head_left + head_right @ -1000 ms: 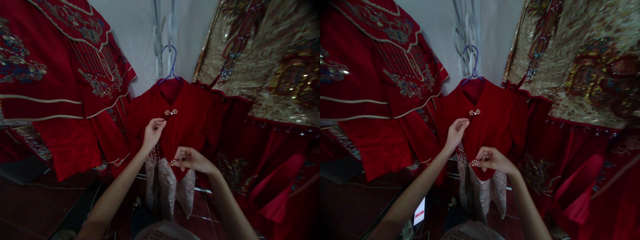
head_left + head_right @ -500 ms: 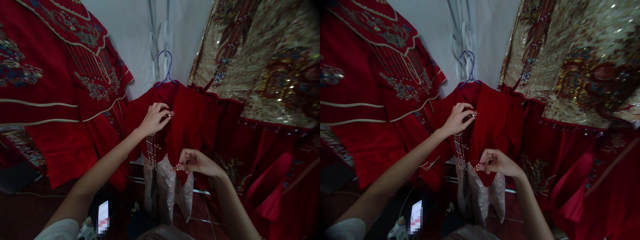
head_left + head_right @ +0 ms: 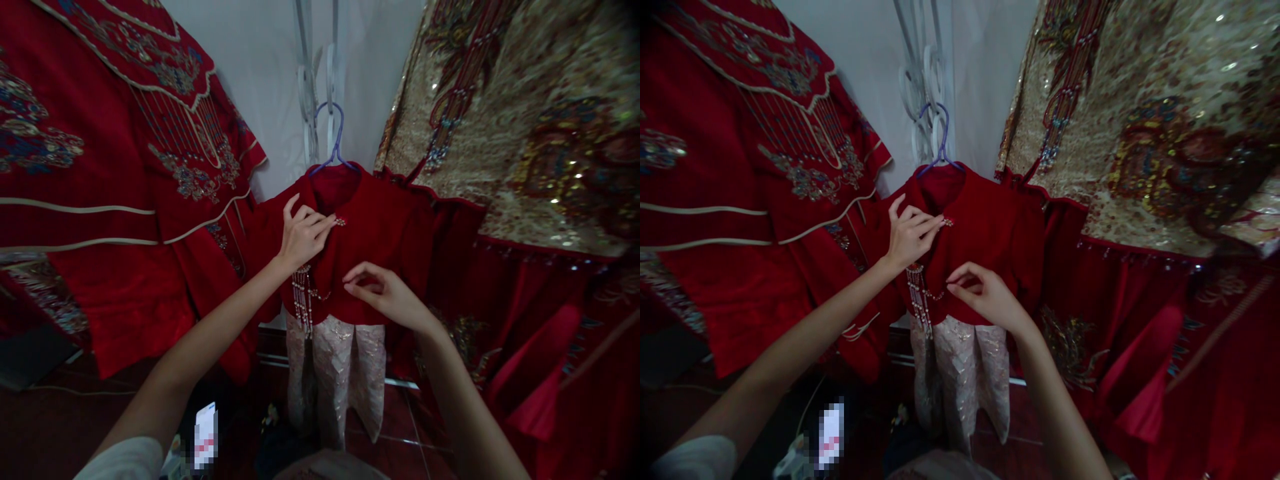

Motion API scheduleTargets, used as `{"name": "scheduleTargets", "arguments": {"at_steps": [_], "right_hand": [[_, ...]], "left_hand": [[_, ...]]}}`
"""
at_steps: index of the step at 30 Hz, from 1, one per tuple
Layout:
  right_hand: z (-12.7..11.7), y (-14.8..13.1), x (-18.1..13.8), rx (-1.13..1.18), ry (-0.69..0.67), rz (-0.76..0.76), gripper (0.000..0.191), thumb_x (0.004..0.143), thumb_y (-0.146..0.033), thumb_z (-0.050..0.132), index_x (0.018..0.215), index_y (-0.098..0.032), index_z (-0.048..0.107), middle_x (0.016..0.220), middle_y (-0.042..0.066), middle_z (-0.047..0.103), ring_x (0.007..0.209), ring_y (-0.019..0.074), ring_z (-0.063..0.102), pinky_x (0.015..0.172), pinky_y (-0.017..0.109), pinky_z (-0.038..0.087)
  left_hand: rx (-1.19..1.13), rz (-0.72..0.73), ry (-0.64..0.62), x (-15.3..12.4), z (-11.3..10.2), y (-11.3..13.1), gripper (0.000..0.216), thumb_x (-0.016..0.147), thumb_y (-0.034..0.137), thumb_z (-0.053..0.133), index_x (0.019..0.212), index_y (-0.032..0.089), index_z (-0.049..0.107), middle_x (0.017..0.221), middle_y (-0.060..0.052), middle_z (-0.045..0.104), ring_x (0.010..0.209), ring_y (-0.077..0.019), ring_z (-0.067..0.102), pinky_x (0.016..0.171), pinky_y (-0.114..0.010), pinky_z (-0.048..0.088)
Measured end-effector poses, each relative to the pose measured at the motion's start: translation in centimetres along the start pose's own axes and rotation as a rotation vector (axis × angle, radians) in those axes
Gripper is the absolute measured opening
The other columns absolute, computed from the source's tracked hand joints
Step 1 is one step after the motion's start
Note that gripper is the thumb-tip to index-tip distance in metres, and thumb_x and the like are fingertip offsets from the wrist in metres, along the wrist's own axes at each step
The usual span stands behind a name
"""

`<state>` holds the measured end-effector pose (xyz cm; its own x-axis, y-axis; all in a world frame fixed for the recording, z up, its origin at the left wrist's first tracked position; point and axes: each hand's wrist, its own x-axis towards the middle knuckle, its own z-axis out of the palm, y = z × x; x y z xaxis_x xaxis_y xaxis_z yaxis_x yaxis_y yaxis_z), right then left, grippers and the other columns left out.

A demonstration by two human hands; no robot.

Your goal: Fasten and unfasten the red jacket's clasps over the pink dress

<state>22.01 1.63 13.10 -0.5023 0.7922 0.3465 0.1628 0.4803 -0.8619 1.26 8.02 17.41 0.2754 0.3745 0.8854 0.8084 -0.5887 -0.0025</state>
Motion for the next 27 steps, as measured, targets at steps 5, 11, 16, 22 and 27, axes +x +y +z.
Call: {"name": "scheduleTargets", "arguments": {"at_steps": [5, 11, 16, 22, 27], "right_hand": [[0.4, -2.3, 4.7, -0.023, 0.451, -0.254, 0.026, 0.083, -0.041, 0.057, 0.1, -0.021, 0.055, 0.109, 0.008, 0.058, 0.102, 0.0169, 0.057, 0.092, 0.032, 0.048], [4.1, -3.9, 9.4, -0.012, 0.35, -0.2, 0.063, 0.087, -0.06, 0.039, 0.131, -0.015, 0.036, 0.139, 0.016, 0.041, 0.132, 0.0242, 0.036, 0.109, 0.043, 0.031], [2.9, -2.1, 9.4, -0.411, 0.705, -0.07, 0.097, 0.076, -0.074, 0.041, 0.138, -0.002, 0.025, 0.143, 0.031, 0.027, 0.137, 0.0397, 0.02, 0.108, 0.058, 0.019], [-6.0, -1.3, 9.1, -0.728, 0.75, 0.077, 0.085, 0.08, -0.074, 0.031, 0.111, 0.001, 0.055, 0.105, 0.033, 0.058, 0.11, 0.0422, 0.053, 0.094, 0.055, 0.037], [-13.7, -0.7, 10.5, -0.927, 0.772, 0.102, 0.082, 0.083, -0.072, 0.026, 0.096, -0.001, 0.065, 0.095, 0.031, 0.063, 0.102, 0.0401, 0.058, 0.088, 0.051, 0.04]], "left_hand": [[0.106, -0.005, -0.032, -0.3, -0.9, 0.4, 0.029, 0.088, 0.026, 0.047, 0.112, 0.025, 0.062, 0.085, -0.003, 0.066, 0.089, -0.0203, 0.054, 0.106, -0.052, 0.019], [0.264, -0.197, 0.031, -1.0, -1.9, 0.4, 0.051, 0.081, 0.02, 0.05, 0.131, 0.016, 0.041, 0.12, -0.017, 0.052, 0.111, -0.0321, 0.046, 0.096, -0.053, 0.032], [0.247, -0.316, 0.001, -1.1, -4.6, -3.2, 0.054, 0.078, 0.02, 0.052, 0.129, 0.014, 0.037, 0.123, -0.019, 0.047, 0.111, -0.0323, 0.051, 0.089, -0.045, 0.043], [0.265, -0.413, -0.009, 1.6, -8.5, -8.6, 0.034, 0.078, 0.019, 0.052, 0.112, 0.02, 0.053, 0.108, -0.012, 0.061, 0.1, -0.0281, 0.057, 0.089, -0.041, 0.042], [0.014, -0.439, -0.099, 3.5, -8.7, -11.0, 0.024, 0.077, 0.031, 0.058, 0.096, 0.017, 0.063, 0.089, -0.006, 0.067, 0.083, -0.02, 0.059, 0.078, -0.031, 0.045]]}}
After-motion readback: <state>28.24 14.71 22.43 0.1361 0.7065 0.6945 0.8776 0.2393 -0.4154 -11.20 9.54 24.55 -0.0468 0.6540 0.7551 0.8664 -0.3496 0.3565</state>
